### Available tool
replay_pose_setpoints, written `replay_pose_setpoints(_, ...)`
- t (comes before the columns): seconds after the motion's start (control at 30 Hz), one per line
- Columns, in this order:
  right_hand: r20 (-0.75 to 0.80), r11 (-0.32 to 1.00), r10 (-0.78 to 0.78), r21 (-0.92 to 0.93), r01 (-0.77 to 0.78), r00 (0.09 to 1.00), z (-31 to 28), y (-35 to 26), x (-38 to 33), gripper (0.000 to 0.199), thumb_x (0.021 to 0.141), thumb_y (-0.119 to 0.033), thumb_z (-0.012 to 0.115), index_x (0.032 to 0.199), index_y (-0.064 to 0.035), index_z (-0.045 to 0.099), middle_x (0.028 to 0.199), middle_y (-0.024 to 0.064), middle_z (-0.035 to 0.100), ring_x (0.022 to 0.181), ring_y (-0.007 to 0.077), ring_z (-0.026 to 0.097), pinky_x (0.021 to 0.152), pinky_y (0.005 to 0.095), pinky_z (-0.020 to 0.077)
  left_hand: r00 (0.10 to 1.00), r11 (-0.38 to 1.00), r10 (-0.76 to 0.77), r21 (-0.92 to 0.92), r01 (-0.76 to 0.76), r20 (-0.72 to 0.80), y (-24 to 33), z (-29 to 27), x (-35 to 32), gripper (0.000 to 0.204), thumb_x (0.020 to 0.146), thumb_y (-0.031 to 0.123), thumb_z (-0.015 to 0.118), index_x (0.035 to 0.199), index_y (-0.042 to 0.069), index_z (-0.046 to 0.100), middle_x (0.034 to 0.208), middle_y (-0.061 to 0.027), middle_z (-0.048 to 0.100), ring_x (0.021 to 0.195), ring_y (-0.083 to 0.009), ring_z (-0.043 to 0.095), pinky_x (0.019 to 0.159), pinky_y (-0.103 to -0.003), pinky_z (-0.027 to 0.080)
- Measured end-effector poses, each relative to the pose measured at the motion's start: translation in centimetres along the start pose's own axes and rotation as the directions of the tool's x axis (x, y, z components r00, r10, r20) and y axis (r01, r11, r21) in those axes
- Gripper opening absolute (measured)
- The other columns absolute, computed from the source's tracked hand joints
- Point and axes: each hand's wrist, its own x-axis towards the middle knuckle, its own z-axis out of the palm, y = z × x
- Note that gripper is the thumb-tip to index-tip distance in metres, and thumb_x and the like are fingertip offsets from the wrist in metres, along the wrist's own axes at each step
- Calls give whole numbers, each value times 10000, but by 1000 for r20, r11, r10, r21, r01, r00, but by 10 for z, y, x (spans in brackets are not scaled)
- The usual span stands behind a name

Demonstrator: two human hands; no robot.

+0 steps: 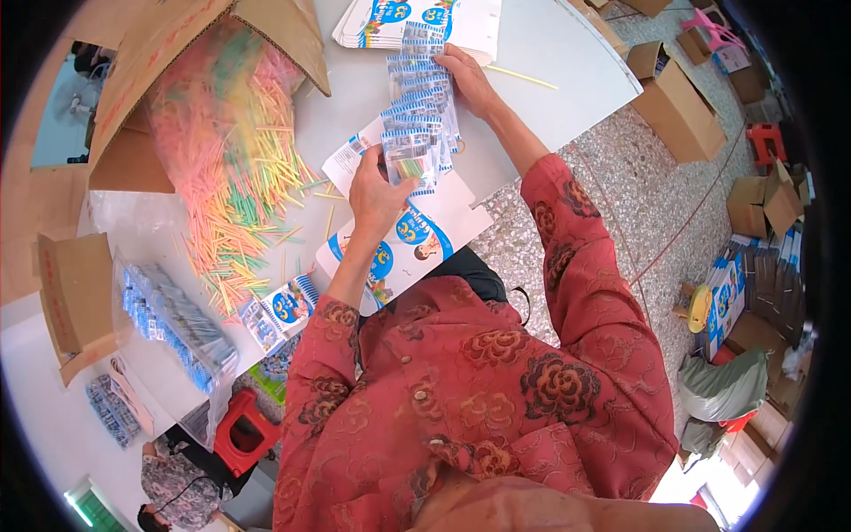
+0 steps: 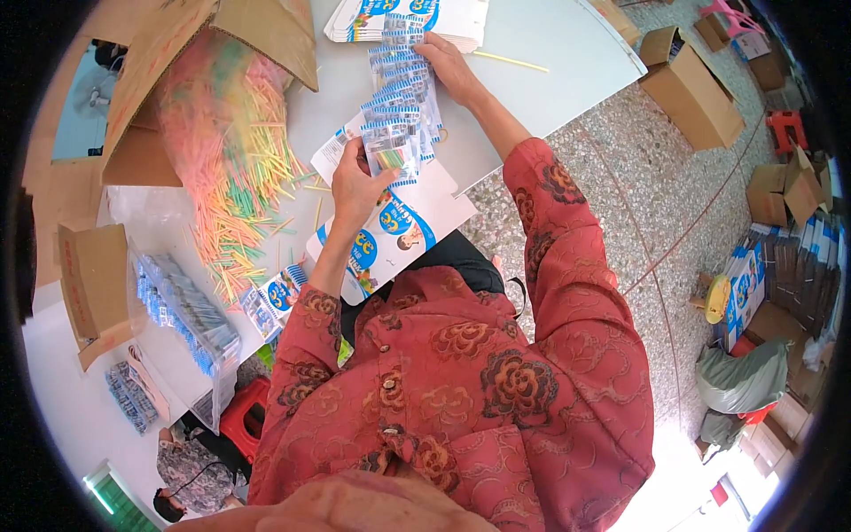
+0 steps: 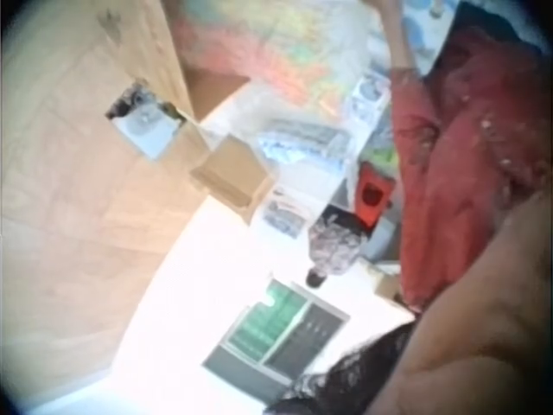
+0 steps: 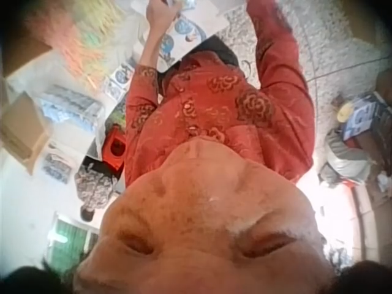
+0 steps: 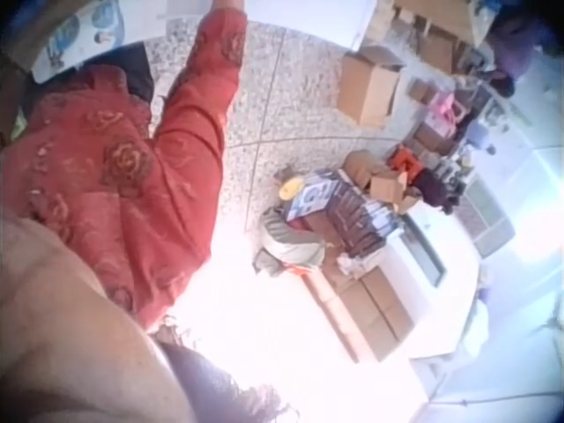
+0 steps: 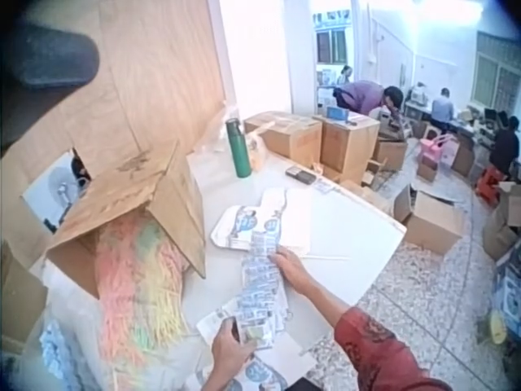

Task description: Sorting and placing small colorful plastic components into plastic bags.

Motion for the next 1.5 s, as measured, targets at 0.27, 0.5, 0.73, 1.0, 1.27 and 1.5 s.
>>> replay_pose_setpoints(0.27,113,980,-65,196,42,991,13,-17,-33,398,954,-293,414,1266,-48,439,1153,82,570,1032,149,558,918,307,446,996,999,43,-29,-45,-74,-7,8,-6,560,611,169,771,1096,52,517,867,-92,574,788,-220,573,719,-338,463)
replay_pose_setpoints(0.5,241,997,-56,-43,68,969,2,-12,-57,568,923,-389,494,1333,-15,377,1237,96,522,1120,148,482,986,289,362,971,978,170,-95,-187,-169,-13,17,-9,544,614,110,772,1094,44,523,903,-103,541,829,-226,551,738,-335,462)
replay_pose_setpoints(0.73,458,932,24,-331,146,888,-7,-25,-70,890,645,-328,792,1345,1,352,1236,128,525,1138,205,490,998,311,357,957,966,214,-100,-237,-193,-14,15,-9,538,603,92,778,1076,29,529,919,-109,535,847,-235,549,752,-338,462)
replay_pose_setpoints(1.0,486,850,-24,-450,274,873,7,-31,-83,858,608,-246,803,1336,-79,380,1202,126,563,1107,241,545,976,341,392,928,924,328,-148,-354,-175,1,9,9,901,560,70,790,1336,44,334,1166,-134,512,1057,-287,528,920,-351,429)
replay_pose_setpoints(1.27,498,807,-141,-442,391,856,17,-31,-86,788,614,-160,792,1298,-58,413,1139,112,599,1055,208,568,933,329,426,963,937,255,-269,-223,88,3,8,25,884,594,49,762,1344,55,294,1190,-127,512,1121,-231,512,970,-339,396)
replay_pose_setpoints(1.5,505,800,-208,-405,443,838,36,-71,-74,749,609,-132,808,1257,-35,445,1087,97,613,977,160,574,900,302,433,945,887,320,-329,-324,-69,25,-13,31,694,635,-3,698,1234,54,353,1080,-108,556,995,-207,586,857,-313,464)
